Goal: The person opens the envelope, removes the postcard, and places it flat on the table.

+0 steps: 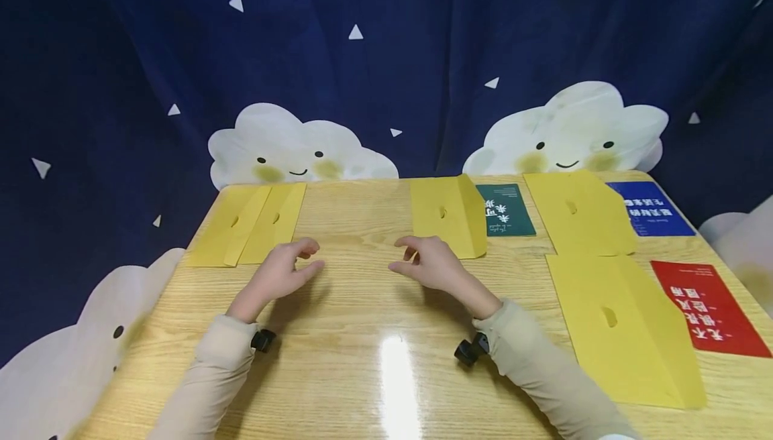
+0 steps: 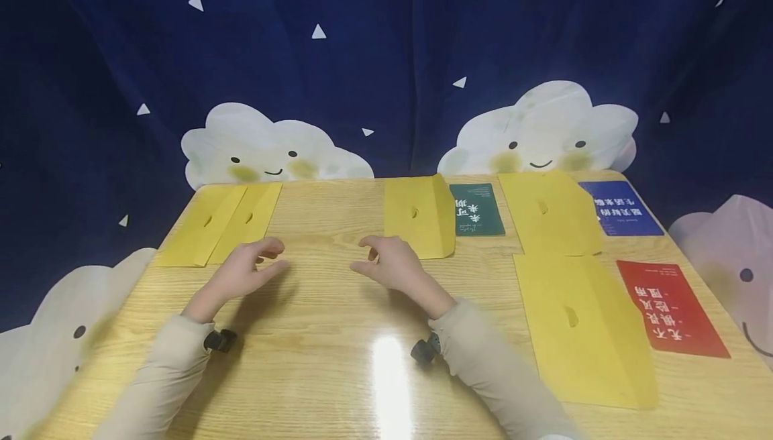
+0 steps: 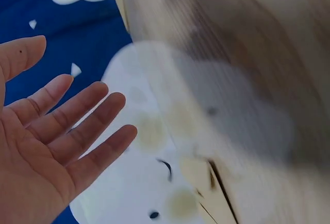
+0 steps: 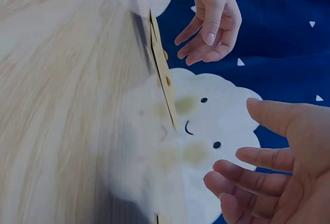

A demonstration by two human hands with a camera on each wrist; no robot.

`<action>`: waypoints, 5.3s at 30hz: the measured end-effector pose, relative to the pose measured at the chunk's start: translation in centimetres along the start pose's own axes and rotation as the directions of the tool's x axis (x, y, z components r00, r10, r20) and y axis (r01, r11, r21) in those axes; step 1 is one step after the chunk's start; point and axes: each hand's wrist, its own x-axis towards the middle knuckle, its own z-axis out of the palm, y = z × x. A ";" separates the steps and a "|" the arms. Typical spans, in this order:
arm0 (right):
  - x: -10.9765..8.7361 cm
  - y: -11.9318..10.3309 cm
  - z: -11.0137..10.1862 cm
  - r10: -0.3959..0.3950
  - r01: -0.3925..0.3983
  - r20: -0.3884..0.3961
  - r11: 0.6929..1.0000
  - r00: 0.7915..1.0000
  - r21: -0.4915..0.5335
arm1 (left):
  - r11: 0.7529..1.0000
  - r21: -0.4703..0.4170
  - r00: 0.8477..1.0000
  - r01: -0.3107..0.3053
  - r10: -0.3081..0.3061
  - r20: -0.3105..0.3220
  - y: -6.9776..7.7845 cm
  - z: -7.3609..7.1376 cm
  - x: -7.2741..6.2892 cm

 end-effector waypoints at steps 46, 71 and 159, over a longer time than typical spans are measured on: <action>10.9 -6.5 12.9 -0.005 0.277 0.483 0.824 0.875 -0.494 | 0.890 0.354 0.882 0.289 -0.391 0.262 -8.0 -3.7 -2.8; 11.3 -7.1 12.6 0.104 0.268 0.575 0.808 0.811 -0.524 | 0.879 0.383 0.855 0.284 -0.413 0.313 -9.7 -4.4 0.4; 1.6 -4.0 6.4 0.009 0.345 0.648 0.841 0.762 -0.418 | 0.882 0.442 0.876 0.161 -0.334 0.348 -3.5 0.1 0.2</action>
